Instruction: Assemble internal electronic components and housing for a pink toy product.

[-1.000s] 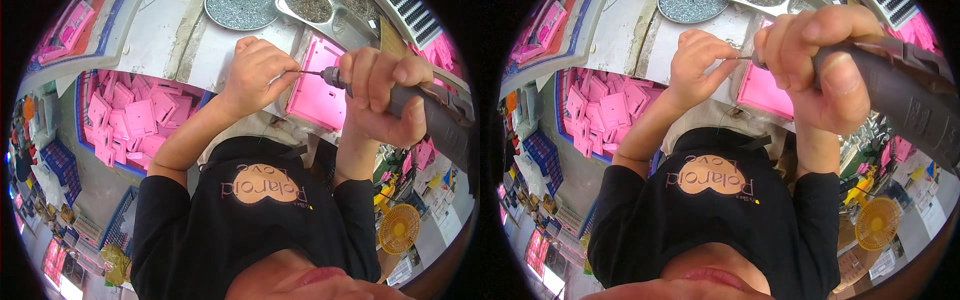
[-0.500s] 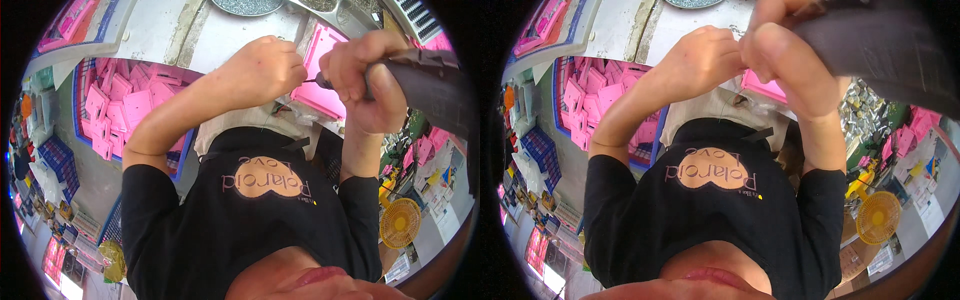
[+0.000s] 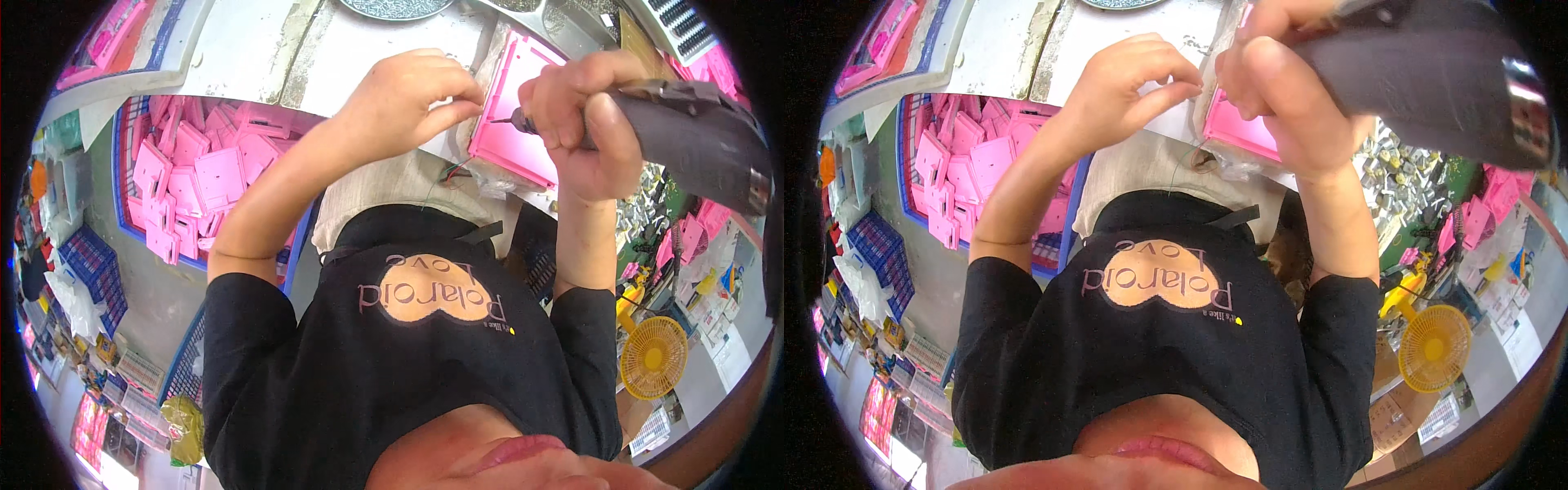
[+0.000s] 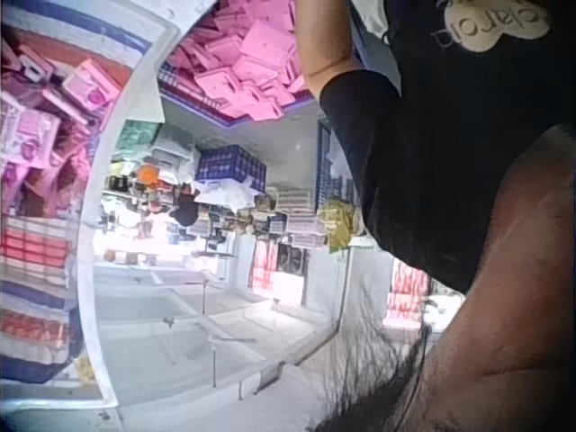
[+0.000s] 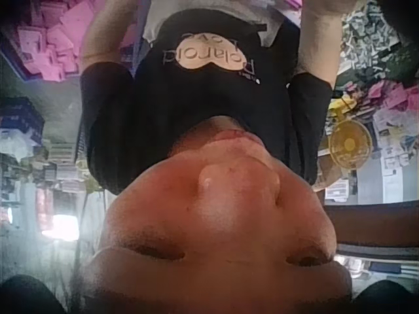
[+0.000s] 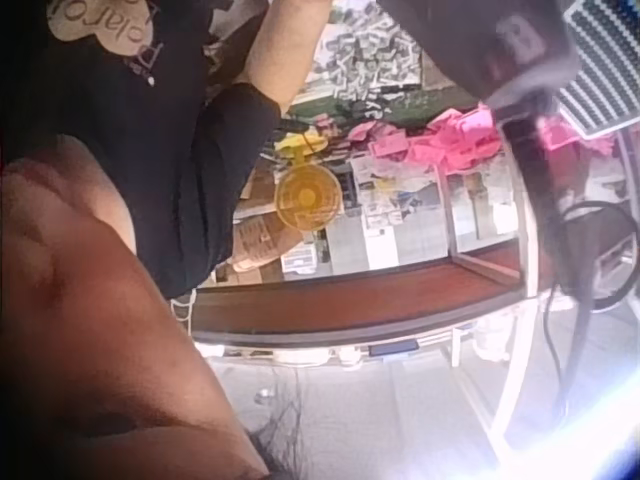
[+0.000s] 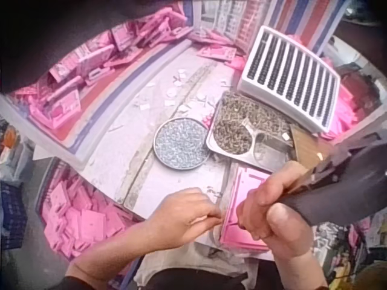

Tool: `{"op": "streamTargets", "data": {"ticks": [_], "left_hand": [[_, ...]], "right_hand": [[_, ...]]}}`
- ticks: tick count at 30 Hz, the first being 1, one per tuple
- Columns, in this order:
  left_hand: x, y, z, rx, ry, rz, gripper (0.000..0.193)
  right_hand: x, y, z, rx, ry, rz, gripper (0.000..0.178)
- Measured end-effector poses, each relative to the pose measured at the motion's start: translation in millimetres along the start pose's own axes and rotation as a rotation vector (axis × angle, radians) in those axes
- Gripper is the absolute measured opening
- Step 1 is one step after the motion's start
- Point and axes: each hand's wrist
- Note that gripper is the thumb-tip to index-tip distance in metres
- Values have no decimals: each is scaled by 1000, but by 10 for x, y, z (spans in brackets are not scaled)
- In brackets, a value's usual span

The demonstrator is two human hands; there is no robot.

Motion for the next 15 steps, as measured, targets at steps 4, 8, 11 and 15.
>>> {"op": "streamTargets", "data": {"ticks": [4,8,11,15], "left_hand": [[-146,-1,-87,12,71,-71,8],[-220,75,-127,81,156,-206,9],[-289,83,-185,151,185,-373,10],[-356,58,-241,201,210,-534,11]], "right_hand": [[23,-212,57,119,-96,-56,31],[14,-284,60,126,-176,23,32],[6,-317,41,113,-188,34,32],[24,-320,39,115,-184,40,32]]}}
Point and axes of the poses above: each hand's wrist, its own z-axis towards the middle knuckle, its own x-axis out of the back of the hand, y = z × x, and after that the axes turned 1 degree about z, right-handed
